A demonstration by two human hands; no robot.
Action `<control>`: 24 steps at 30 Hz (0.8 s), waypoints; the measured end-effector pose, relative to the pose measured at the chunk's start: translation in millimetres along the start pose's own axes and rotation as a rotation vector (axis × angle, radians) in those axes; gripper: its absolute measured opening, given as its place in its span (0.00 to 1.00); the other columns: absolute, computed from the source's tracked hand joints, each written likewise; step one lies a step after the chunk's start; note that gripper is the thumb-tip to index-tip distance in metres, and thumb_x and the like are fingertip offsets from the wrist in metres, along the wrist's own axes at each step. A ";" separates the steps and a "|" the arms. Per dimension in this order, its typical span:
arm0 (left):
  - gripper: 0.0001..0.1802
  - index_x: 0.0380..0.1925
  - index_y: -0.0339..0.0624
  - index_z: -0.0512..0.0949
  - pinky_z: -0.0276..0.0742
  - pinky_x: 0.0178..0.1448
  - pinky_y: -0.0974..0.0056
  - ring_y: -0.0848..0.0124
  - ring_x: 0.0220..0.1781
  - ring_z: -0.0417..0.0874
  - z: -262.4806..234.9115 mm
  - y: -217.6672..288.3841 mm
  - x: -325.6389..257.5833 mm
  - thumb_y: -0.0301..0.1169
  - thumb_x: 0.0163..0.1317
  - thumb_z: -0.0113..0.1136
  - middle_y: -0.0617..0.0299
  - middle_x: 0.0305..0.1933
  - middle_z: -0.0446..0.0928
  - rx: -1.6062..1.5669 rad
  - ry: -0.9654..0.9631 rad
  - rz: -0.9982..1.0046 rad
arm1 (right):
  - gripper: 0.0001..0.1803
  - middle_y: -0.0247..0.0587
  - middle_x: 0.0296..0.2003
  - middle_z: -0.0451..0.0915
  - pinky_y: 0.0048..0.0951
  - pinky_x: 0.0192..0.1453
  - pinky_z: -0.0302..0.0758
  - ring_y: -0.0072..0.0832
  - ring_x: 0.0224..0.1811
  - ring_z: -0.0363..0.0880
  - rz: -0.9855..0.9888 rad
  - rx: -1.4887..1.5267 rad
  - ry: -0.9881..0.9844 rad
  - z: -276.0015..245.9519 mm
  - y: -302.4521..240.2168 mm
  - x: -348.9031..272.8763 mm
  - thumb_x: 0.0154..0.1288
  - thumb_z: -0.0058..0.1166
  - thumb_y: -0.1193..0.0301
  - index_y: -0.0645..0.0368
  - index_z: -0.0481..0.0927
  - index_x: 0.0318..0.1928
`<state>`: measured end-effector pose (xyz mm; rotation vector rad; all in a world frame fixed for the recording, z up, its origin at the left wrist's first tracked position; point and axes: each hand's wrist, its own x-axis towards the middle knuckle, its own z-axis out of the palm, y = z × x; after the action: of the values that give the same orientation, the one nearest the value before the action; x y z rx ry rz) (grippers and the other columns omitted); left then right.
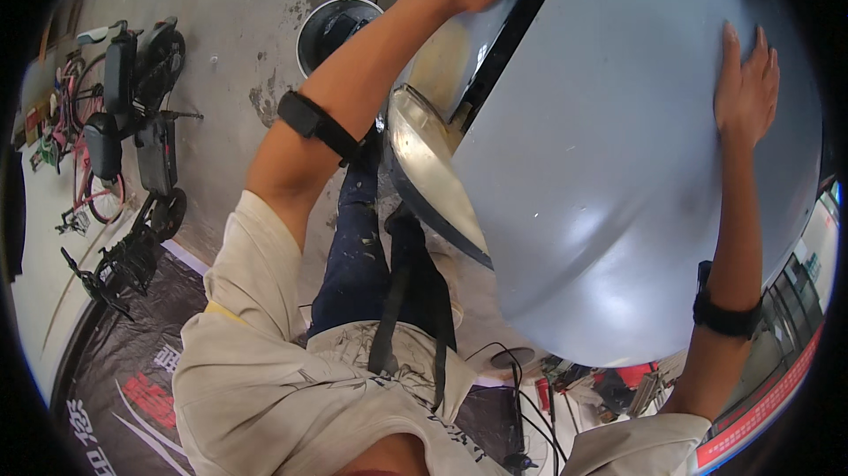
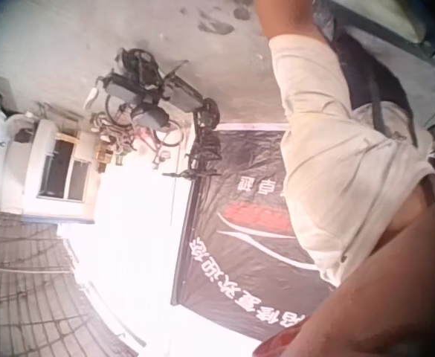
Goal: Sanding the surface of a car hood and fender using a sanding block and water.
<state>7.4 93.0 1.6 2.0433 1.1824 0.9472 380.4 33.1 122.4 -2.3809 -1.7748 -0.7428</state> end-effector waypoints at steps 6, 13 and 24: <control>0.54 0.80 0.42 0.57 0.50 0.81 0.41 0.46 0.80 0.60 -1.8 13.8 -85.6 0.69 0.65 0.53 0.45 0.81 0.59 0.094 0.054 0.091 | 0.47 0.46 0.81 0.57 0.55 0.85 0.46 0.44 0.84 0.51 -0.008 0.002 0.016 -5.3 12.0 -7.4 0.71 0.31 0.28 0.39 0.59 0.81; 0.55 0.79 0.34 0.53 0.43 0.85 0.46 0.47 0.85 0.51 -7.8 4.0 10.7 0.68 0.68 0.48 0.41 0.83 0.53 0.064 0.046 0.081 | 0.47 0.45 0.80 0.58 0.55 0.85 0.46 0.44 0.84 0.51 -0.017 0.030 0.013 -5.1 -4.3 -5.7 0.71 0.29 0.27 0.38 0.59 0.81; 0.55 0.79 0.36 0.55 0.48 0.85 0.47 0.44 0.83 0.56 -11.8 0.7 0.7 0.68 0.67 0.51 0.42 0.81 0.58 -0.043 -0.007 -0.090 | 0.47 0.44 0.81 0.57 0.56 0.85 0.45 0.44 0.85 0.50 -0.037 0.024 0.028 -4.6 -9.2 -8.5 0.71 0.30 0.27 0.36 0.58 0.81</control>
<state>-1.5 94.9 9.2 1.9414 1.2287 0.9138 368.6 27.0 120.9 -2.3173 -1.8106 -0.7499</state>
